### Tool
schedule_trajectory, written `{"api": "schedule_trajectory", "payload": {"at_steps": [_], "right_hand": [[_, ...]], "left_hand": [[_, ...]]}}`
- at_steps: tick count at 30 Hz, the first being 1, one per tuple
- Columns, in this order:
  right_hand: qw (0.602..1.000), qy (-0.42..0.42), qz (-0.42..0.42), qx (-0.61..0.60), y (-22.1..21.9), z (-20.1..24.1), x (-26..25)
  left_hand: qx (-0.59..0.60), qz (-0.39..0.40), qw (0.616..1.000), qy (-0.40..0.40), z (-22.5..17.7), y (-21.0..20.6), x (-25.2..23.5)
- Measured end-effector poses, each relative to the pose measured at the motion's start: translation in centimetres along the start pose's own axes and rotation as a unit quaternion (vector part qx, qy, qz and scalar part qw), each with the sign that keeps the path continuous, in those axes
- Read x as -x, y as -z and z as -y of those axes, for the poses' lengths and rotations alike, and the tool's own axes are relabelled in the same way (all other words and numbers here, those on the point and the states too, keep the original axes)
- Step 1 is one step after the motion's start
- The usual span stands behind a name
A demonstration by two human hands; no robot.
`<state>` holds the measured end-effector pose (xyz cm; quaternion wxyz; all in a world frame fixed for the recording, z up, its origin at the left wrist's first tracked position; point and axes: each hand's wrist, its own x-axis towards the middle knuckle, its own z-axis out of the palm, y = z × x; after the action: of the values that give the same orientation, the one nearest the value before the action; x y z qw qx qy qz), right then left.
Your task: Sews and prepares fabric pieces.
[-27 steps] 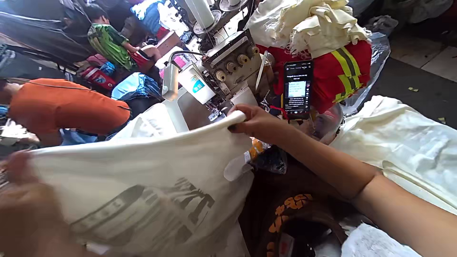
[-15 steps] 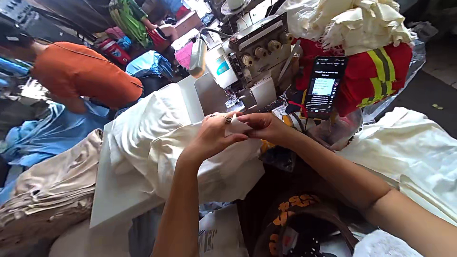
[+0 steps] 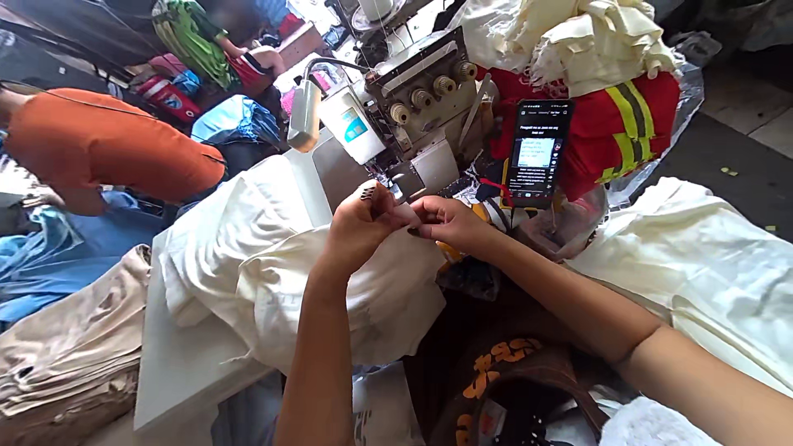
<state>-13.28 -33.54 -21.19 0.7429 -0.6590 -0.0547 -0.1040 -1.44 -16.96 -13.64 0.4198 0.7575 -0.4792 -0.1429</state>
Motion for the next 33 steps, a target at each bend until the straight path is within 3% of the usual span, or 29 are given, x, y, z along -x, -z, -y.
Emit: {"api": "schedule_trajectory", "payload": {"at_steps": [6,11,17,21,25,28,33], "right_hand": [[1.000,-0.006,-0.009,0.006,0.3,0.1,-0.2],[0.999,0.000,-0.032,0.012,0.4,-0.1,0.2],[0.999,-0.004,-0.043,0.015,-0.1,-0.2,0.2],[0.999,-0.021,-0.006,0.026,-0.2,-0.7,0.2],[0.992,-0.121,0.027,-0.003,0.0,-3.2,0.5],[0.981,-0.183,0.015,-0.068,-0.2,-4.6,0.4],[0.990,-0.120,-0.013,-0.080,-0.6,-5.6,1.0]], "left_hand": [[0.021,-0.023,0.998,-0.045,0.2,-0.6,-0.3],[0.024,-0.036,0.999,-0.014,0.9,-1.5,-0.2],[0.062,-0.063,0.995,-0.040,1.3,-1.4,0.7],[0.069,-0.157,0.985,-0.006,1.5,-1.0,-0.1],[0.014,-0.239,0.968,0.069,2.9,0.8,-0.8],[0.016,-0.251,0.960,0.127,4.2,1.7,-0.9],[0.067,-0.240,0.953,0.171,4.4,1.7,-0.6]]}}
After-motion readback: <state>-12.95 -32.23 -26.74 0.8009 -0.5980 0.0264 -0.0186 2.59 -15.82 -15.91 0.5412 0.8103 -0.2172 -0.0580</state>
